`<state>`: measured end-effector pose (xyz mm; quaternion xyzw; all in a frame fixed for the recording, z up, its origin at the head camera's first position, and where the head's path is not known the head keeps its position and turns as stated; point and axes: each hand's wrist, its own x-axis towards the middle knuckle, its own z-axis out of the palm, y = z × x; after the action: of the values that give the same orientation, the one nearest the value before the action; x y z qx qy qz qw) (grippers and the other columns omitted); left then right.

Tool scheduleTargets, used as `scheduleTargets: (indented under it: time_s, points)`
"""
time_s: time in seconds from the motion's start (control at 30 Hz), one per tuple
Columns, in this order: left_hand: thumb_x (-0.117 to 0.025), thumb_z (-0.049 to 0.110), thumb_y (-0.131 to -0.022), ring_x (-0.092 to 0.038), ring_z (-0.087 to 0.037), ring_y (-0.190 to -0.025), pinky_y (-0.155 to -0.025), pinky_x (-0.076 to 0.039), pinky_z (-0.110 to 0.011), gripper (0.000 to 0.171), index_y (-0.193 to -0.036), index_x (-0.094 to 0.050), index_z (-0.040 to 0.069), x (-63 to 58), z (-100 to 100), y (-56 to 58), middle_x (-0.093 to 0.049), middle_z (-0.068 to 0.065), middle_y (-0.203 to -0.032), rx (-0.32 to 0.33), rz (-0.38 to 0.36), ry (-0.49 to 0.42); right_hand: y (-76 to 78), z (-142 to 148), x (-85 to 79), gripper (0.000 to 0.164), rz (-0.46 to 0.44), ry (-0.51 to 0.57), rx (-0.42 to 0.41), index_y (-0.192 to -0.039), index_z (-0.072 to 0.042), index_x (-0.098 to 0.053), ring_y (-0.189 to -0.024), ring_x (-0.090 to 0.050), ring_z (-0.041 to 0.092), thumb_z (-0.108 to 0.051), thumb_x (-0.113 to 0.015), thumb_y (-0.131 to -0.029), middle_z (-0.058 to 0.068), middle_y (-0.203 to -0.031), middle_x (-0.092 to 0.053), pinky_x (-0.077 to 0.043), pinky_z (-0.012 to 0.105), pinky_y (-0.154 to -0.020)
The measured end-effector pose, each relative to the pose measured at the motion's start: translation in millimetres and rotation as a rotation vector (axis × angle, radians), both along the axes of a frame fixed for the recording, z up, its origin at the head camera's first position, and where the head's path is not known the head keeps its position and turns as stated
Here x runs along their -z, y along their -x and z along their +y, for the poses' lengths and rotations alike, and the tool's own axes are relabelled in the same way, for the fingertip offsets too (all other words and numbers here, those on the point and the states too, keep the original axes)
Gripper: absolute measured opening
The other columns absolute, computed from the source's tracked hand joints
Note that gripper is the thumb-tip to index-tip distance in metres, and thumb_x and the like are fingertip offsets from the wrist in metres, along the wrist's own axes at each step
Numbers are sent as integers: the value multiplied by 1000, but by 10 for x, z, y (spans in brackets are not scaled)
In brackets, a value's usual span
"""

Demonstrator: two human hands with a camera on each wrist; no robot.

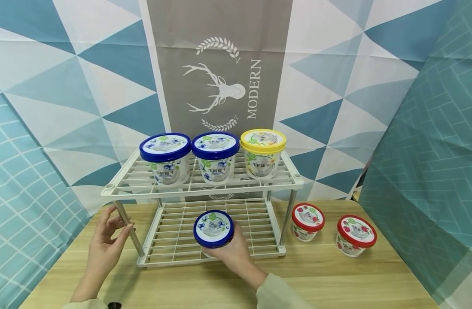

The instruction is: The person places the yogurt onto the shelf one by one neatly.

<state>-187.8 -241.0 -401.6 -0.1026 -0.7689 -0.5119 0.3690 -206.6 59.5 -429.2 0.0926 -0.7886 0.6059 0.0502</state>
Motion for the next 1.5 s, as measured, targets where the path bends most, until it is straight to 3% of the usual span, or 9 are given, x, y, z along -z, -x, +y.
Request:
scheduleTargets:
  time_s: [0.2, 0.43, 0.7, 1.5]
  points:
    - [-60, -17, -81, -57, 10, -89, -67, -49, -5, 68, -141, -38, 5, -5, 12, 0, -56, 19, -101, 14, -15, -5, 22, -67, 14, 97, 10, -13, 10, -135, -5, -37, -118, -50, 35, -25, -90, -56, 15, -126, -52, -41, 53, -100]
    - [-61, -16, -81, -57, 11, -88, -67, -48, -4, 67, -141, -39, 7, -15, 13, -12, -55, 21, -100, -15, -39, -5, 79, -183, 32, 100, 6, -34, 35, -135, -2, -36, -119, -50, 36, -27, -90, -55, 17, -127, -51, -41, 54, -100]
    - [-61, -16, -81, -56, 10, -88, -67, -48, -4, 68, -141, -38, 6, -6, 6, -17, -54, 20, -100, -5, -38, -3, 125, -279, 92, 103, -34, -12, 24, -138, -3, -32, -121, -48, 37, -28, -90, -55, 17, -129, -49, -39, 55, -101]
    - [-61, -16, -81, -57, 10, -87, -67, -48, -5, 67, -140, -39, 5, -18, 14, -18, -55, 20, -99, -7, -32, -9, 183, -584, 141, 98, -17, 22, -30, -135, -3, -34, -120, -49, 35, -24, -89, -57, 16, -127, -50, -40, 52, -102]
